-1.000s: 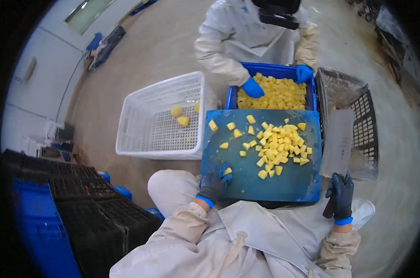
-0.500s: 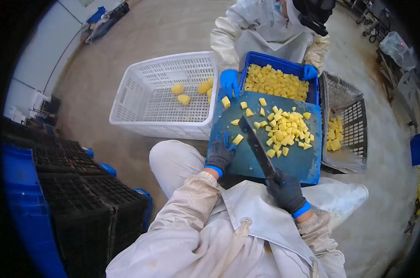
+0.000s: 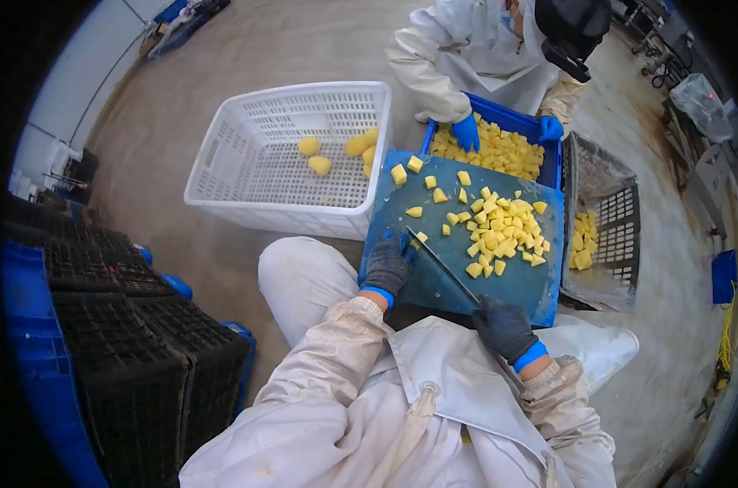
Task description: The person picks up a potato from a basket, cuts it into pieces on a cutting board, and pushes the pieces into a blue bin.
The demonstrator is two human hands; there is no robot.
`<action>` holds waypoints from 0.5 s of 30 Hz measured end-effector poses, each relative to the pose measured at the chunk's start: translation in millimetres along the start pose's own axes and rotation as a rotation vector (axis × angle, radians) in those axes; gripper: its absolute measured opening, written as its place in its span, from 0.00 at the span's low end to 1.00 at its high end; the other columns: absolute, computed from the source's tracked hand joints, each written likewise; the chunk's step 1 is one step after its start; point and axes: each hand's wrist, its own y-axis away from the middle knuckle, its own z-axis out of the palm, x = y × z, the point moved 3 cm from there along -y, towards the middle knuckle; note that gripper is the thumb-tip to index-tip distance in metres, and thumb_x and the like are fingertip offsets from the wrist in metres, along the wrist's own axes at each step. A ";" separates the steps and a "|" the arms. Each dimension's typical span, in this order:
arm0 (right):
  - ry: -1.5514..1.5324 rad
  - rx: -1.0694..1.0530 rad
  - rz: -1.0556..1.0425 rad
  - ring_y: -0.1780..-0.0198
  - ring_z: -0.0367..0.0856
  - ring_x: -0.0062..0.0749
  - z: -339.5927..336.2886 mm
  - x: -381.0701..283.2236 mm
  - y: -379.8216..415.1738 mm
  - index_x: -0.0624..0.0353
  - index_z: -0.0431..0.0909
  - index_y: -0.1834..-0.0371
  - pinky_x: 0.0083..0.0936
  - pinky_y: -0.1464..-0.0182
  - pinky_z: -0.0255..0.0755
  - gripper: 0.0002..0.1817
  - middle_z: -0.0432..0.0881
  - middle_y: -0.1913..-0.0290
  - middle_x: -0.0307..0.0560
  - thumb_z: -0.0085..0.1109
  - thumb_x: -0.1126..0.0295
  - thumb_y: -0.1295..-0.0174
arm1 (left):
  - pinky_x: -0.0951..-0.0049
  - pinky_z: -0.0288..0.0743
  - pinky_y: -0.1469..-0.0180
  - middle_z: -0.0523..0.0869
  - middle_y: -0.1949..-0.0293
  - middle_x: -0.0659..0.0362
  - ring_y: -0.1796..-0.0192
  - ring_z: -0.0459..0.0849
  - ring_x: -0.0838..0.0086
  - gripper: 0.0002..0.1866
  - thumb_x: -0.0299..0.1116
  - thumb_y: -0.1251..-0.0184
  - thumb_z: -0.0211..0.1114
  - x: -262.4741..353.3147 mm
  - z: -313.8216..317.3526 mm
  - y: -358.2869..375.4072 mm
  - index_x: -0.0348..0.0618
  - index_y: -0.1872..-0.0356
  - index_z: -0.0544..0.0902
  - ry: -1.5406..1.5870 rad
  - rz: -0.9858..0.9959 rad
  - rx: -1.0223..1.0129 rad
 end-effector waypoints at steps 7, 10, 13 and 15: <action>0.047 0.061 -0.042 0.67 0.81 0.52 16.9 9.4 -3.2 0.59 0.76 0.60 0.45 0.64 0.72 0.13 0.81 0.71 0.56 0.53 0.63 0.42 | 0.56 0.70 0.50 0.78 0.60 0.45 0.52 0.76 0.51 0.12 0.35 0.43 0.61 0.8 -4.0 -2.1 0.44 0.58 0.79 -0.098 0.157 0.213; -0.021 0.000 0.016 0.67 0.80 0.53 6.6 7.6 5.6 0.60 0.76 0.61 0.45 0.64 0.72 0.13 0.81 0.71 0.58 0.53 0.62 0.42 | 0.56 0.70 0.50 0.78 0.59 0.45 0.52 0.76 0.50 0.14 0.34 0.42 0.60 -10.6 -23.0 -15.9 0.45 0.54 0.77 0.051 0.054 0.226; -0.060 -0.037 -0.046 0.67 0.80 0.54 9.0 9.1 1.4 0.60 0.76 0.63 0.45 0.63 0.72 0.14 0.80 0.71 0.59 0.52 0.60 0.41 | 0.55 0.69 0.46 0.77 0.52 0.45 0.49 0.76 0.51 0.20 0.35 0.43 0.60 -19.1 -49.6 -57.7 0.43 0.48 0.74 0.101 0.082 0.387; -0.066 -0.084 -0.055 0.67 0.80 0.55 10.1 10.9 -4.4 0.61 0.76 0.64 0.45 0.63 0.72 0.14 0.80 0.71 0.59 0.52 0.60 0.41 | 0.56 0.70 0.45 0.77 0.50 0.45 0.48 0.76 0.51 0.22 0.36 0.43 0.60 -5.1 -60.6 -87.3 0.42 0.47 0.73 0.069 0.138 0.391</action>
